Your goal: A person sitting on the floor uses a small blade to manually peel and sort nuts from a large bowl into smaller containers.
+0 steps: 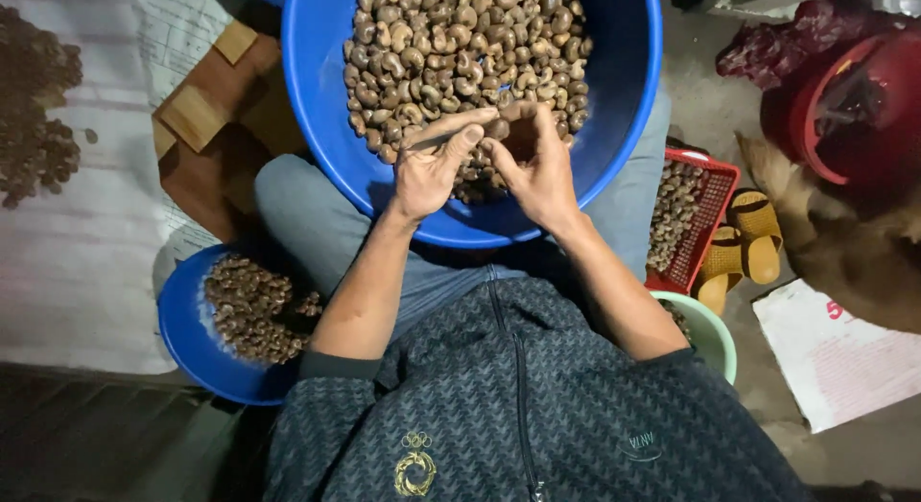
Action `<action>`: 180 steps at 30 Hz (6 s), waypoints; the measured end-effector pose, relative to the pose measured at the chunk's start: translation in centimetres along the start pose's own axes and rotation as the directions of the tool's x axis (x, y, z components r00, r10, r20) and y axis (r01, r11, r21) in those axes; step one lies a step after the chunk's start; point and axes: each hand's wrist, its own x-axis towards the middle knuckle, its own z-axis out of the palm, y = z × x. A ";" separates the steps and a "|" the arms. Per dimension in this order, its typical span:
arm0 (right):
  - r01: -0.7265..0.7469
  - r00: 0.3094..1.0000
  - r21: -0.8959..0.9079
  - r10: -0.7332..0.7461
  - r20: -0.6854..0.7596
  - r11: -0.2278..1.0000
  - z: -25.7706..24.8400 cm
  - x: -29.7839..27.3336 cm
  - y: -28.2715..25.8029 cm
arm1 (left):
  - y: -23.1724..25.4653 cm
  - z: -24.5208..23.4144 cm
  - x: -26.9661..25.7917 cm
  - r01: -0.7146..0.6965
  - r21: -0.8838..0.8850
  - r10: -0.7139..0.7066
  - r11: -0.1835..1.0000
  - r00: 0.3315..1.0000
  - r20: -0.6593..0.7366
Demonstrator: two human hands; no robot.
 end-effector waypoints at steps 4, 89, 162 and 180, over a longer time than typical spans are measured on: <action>-0.020 1.000 0.049 0.019 0.017 0.999 0.1 -0.2 0.5 | 0.4 -0.1 0.1 -0.020 -0.059 0.021 0.998 1.000 0.017; -0.223 0.940 -0.697 -0.038 -0.338 0.681 -20.7 -14.9 8.3 | 2.1 -6.5 5.0 0.326 -0.177 -0.361 0.929 0.905 -0.226; -0.294 0.956 0.554 0.253 0.151 0.779 0.2 1.1 3.3 | -0.1 -1.4 1.3 -0.046 -0.197 0.057 0.979 0.997 0.053; -0.331 0.935 0.767 0.303 0.186 0.550 0.7 0.8 2.3 | 0.2 -1.8 1.7 -0.086 -0.192 0.101 0.978 0.992 0.073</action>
